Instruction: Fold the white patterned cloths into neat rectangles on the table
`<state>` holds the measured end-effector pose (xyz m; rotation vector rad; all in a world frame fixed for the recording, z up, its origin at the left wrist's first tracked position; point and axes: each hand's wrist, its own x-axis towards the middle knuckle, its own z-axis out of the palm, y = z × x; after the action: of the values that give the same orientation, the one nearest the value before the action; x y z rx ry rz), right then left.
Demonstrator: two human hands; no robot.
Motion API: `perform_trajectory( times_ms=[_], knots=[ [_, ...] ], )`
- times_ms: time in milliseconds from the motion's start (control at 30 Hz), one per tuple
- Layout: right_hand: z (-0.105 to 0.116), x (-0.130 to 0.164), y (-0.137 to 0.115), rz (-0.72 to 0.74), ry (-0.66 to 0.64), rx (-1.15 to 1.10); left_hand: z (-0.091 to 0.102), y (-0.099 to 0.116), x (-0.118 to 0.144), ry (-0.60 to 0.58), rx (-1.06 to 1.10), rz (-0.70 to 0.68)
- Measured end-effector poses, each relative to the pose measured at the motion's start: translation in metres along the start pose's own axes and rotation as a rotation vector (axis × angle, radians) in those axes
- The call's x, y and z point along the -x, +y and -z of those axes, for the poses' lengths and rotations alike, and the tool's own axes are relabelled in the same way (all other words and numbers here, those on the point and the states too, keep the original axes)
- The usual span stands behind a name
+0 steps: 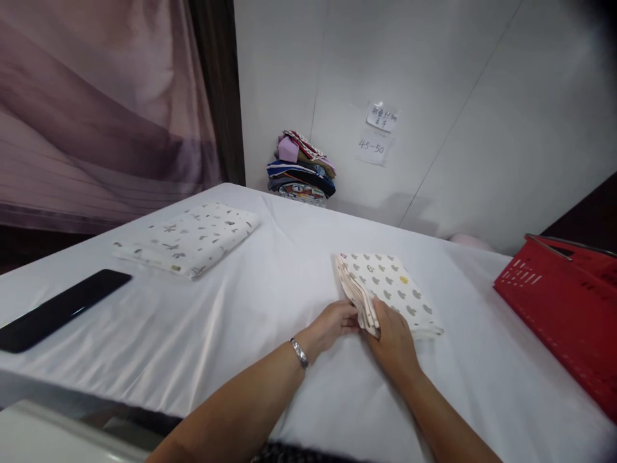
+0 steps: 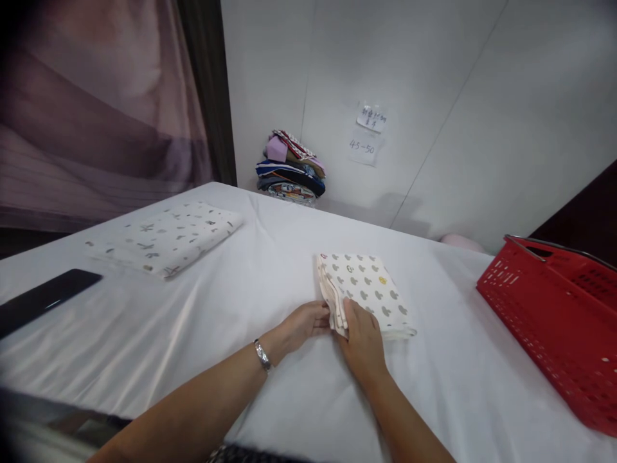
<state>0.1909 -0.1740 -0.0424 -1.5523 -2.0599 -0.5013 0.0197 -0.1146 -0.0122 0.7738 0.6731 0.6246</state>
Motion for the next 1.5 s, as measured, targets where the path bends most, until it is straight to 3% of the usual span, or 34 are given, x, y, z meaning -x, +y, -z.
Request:
perform_trajectory(
  times_ms=[133,233,400,533,667,767,833,1200,1500],
  knots=[
    [0.006,-0.003,0.005,-0.128,0.015,-0.092,0.003,0.003,0.001,-0.071,-0.032,0.006],
    [0.016,0.006,0.009,-0.206,-0.007,-0.163,0.006,0.004,-0.001,-0.037,-0.022,0.018],
    [0.032,0.031,0.018,-0.171,-0.043,-0.284,0.01,0.008,-0.008,0.049,0.062,-0.017],
    [0.04,0.047,0.023,-0.143,-0.05,-0.332,0.017,0.011,-0.016,0.098,0.114,-0.134],
    [0.044,0.054,0.027,-0.078,-0.002,-0.38,0.023,0.014,-0.028,0.289,0.03,-0.262],
    [0.045,0.057,0.03,-0.002,0.034,-0.391,0.027,0.018,-0.038,0.482,-0.281,-0.301],
    [0.045,0.06,0.031,0.028,0.035,-0.371,0.03,0.02,-0.042,0.53,-0.46,-0.307],
    [0.044,0.069,0.024,0.035,-0.005,-0.299,0.045,0.028,-0.045,0.45,-0.673,-0.328],
    [0.042,0.065,0.025,0.109,0.034,-0.26,0.051,0.027,-0.055,0.506,-0.813,-0.454]
  ],
)
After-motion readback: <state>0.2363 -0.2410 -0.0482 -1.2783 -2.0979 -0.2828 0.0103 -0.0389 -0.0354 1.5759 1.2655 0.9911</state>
